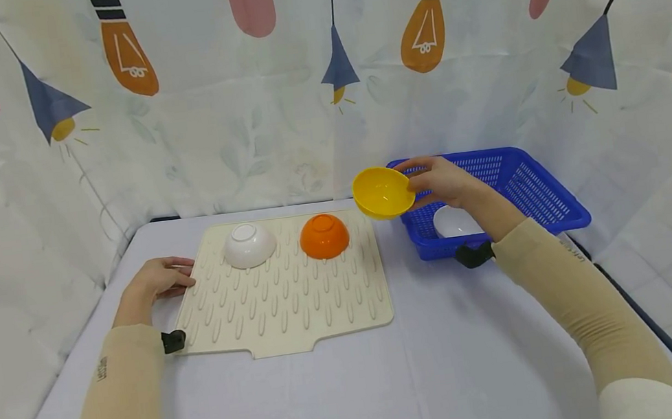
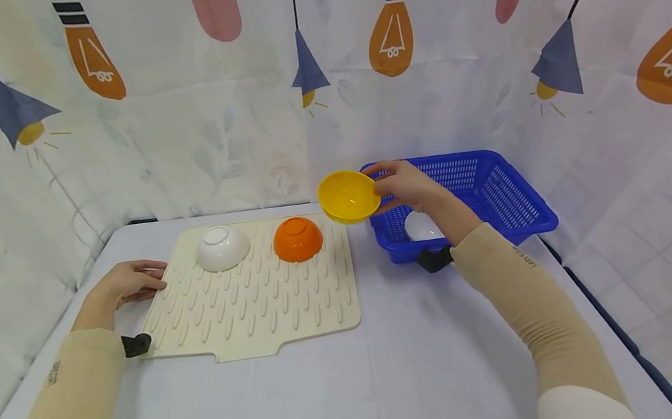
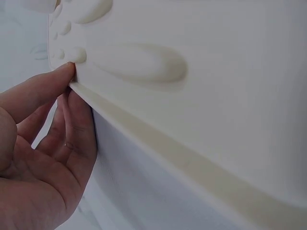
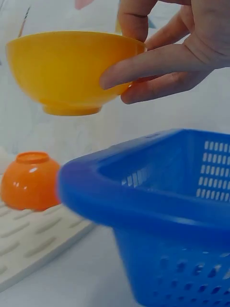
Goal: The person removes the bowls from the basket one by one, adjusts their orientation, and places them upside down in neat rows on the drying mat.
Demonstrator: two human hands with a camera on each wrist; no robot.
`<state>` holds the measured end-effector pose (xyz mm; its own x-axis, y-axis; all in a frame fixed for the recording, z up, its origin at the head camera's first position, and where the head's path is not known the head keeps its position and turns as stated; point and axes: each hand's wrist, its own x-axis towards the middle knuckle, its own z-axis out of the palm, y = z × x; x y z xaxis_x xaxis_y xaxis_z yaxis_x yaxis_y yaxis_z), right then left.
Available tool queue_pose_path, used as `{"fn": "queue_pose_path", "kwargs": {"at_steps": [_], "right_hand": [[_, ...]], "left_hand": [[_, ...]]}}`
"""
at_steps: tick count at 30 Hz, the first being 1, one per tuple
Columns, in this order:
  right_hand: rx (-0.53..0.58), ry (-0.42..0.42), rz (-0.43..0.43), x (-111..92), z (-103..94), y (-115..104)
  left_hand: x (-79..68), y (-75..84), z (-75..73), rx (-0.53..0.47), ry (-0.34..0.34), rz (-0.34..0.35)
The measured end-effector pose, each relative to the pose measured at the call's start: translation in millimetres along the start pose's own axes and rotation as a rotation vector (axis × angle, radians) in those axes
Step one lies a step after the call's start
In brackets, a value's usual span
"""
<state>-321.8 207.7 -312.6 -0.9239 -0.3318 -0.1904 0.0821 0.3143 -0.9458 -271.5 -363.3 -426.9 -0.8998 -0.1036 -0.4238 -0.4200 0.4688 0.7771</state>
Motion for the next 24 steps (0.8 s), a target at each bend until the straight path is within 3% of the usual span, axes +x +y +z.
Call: {"fn": "queue_pose_path", "kwargs": {"at_steps": [13,24], "right_hand": [[0.01,-0.031,-0.002,-1.0,41.9,6.8],[0.037,-0.08,0.028,-1.2,68.7,11.5]], "left_hand": [[7.8,-7.3,-1.2,-0.006,0.003,0.017],[-1.3,-3.8,1.8,0.027,-0.006,0.052]]}}
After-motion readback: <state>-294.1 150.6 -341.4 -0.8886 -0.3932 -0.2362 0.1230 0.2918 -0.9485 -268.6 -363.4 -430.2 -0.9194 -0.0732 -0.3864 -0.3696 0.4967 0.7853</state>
